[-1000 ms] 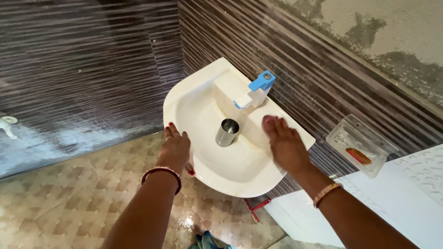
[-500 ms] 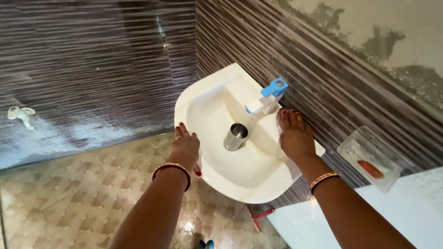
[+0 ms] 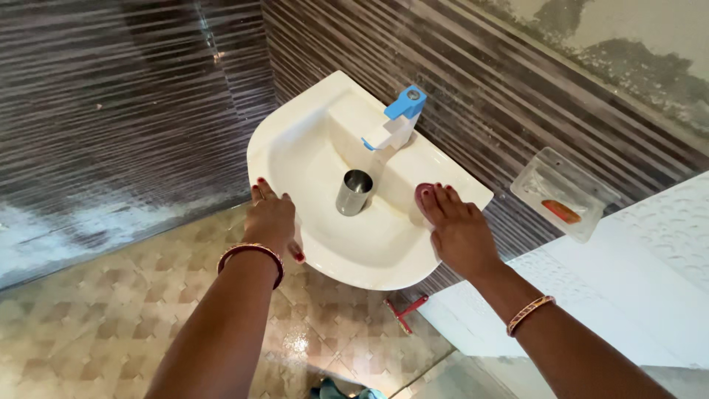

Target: The person scrubs a white bathroom sink with a pink scrubbing pad and rinses it with water from the tap. They also rinse a metal cup under the running water and place it in the sink.

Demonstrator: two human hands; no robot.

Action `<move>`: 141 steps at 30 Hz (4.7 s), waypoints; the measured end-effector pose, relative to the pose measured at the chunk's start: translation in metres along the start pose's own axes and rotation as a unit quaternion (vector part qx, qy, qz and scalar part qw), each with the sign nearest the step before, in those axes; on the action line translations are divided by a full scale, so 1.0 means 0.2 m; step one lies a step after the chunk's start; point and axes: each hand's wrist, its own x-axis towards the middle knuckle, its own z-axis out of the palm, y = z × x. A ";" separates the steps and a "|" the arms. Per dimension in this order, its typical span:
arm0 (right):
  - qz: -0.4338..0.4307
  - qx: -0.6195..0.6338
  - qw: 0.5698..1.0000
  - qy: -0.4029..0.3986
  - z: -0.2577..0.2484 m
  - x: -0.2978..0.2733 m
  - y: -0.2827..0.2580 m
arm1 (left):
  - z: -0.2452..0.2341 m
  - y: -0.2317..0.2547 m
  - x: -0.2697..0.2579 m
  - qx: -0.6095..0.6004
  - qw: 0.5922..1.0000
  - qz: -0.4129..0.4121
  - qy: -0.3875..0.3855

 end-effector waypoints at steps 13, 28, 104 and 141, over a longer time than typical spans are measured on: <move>0.013 0.088 0.995 0.042 -0.12 -0.12 -0.34 | 0.05 -0.02 0.04 -0.023 1.000 0.007 -0.003; 0.022 0.322 0.923 -0.212 -0.42 -0.05 -0.57 | 0.19 0.30 -0.26 -0.157 0.906 0.379 0.103; 0.259 0.168 0.948 0.075 0.10 0.07 -0.45 | 0.40 0.23 -0.30 -0.186 0.831 0.268 0.449; 0.265 0.164 0.946 0.090 0.01 0.06 -0.49 | -0.08 0.10 0.09 0.133 0.977 0.103 0.130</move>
